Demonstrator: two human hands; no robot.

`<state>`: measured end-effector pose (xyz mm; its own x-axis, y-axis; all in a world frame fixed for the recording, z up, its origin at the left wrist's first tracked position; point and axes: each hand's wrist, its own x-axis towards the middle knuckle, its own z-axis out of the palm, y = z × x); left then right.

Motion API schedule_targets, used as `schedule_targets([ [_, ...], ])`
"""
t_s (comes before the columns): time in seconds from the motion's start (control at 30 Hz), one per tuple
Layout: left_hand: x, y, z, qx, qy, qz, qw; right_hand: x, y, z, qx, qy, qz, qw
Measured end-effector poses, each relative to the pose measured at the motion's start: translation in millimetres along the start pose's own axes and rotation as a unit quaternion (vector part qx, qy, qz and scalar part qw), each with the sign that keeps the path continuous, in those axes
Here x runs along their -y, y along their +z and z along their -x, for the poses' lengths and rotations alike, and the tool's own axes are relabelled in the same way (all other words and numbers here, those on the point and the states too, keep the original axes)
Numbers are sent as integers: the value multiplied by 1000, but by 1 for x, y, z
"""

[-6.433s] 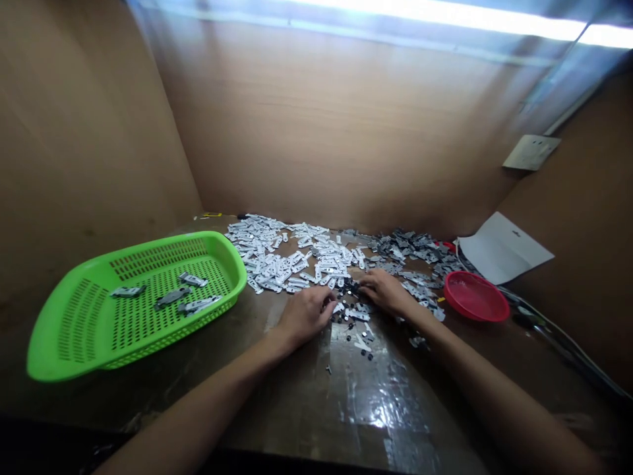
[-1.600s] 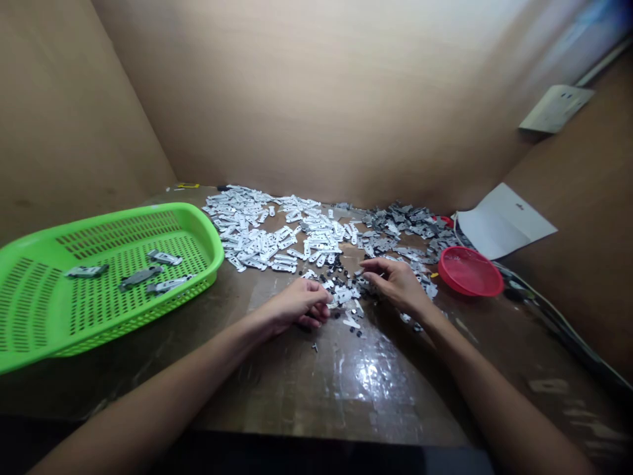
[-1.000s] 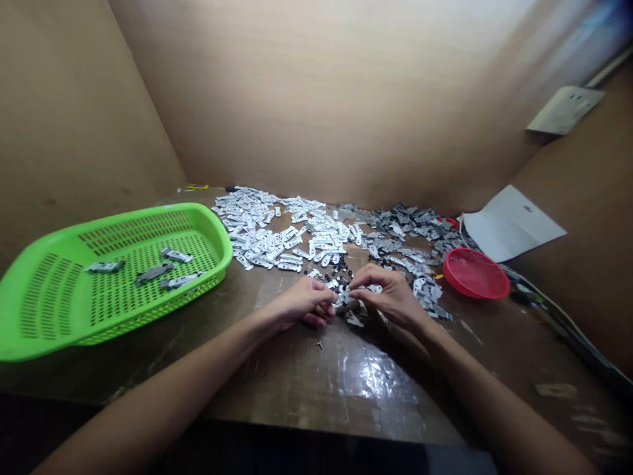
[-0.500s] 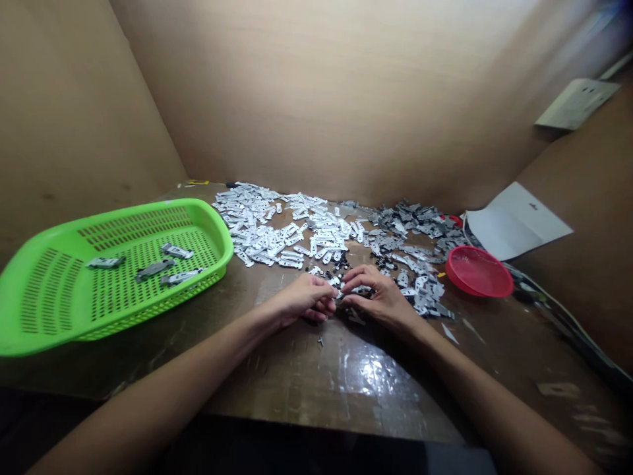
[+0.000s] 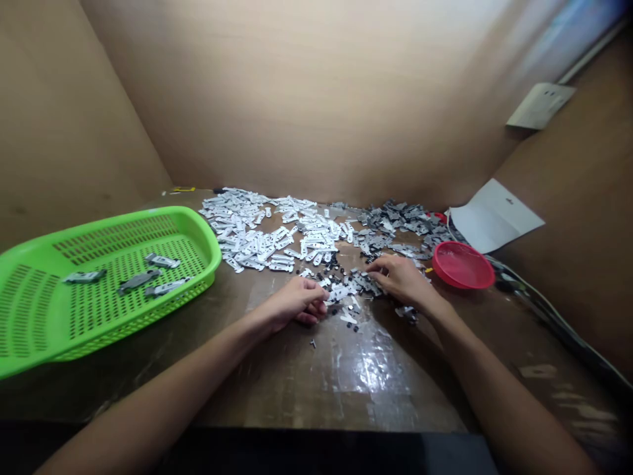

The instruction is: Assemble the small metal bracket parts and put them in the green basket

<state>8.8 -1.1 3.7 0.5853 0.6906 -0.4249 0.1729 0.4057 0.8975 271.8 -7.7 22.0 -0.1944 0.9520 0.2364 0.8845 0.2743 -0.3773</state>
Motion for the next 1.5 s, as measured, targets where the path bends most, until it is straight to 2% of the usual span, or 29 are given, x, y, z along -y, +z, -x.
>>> schedule_targets([
  [0.1, -2, 1, 1, -14, 3, -25, 1000, -8, -18, 3, 41, 14, 2, 999],
  [0.2, -3, 2, 1, -16, 1, -47, 999, -13, -35, 9, 140, 35, -35, 989],
  [0.27, -4, 2, 2, -6, 3, -54, 999, -16, -39, 12, 172, 44, -31, 984],
  [0.37, -5, 2, 2, 9, 4, -63, 998, -21, -33, 14, 151, 40, 6, 988],
  [0.5, -7, 3, 3, 0, -6, -68, 998, -25, -20, 13, 130, 22, 28, 991],
  [0.7, -9, 4, 3, -8, -14, -56, 998, -19, -16, 9, 57, 15, 42, 997],
  [0.83, -6, 3, 2, -8, -6, -48, 999, 5, -22, 8, -46, -33, -22, 998],
  [0.93, -3, 2, 1, -9, -2, -50, 999, 24, -20, 10, -87, -32, -113, 989],
  [1.0, -3, 2, 1, -7, 0, -47, 999, 33, -16, 12, -88, -5, -195, 977],
  [1.13, -2, 1, 0, -4, 6, -39, 999, 39, -4, 11, -30, 51, -338, 939],
  [1.23, -1, 0, -1, -1, 6, -41, 999, 43, 0, 10, -12, 66, -354, 933],
  [1.5, -1, 0, -1, -6, 4, -42, 999, 59, 7, 16, -23, 103, -430, 897],
])
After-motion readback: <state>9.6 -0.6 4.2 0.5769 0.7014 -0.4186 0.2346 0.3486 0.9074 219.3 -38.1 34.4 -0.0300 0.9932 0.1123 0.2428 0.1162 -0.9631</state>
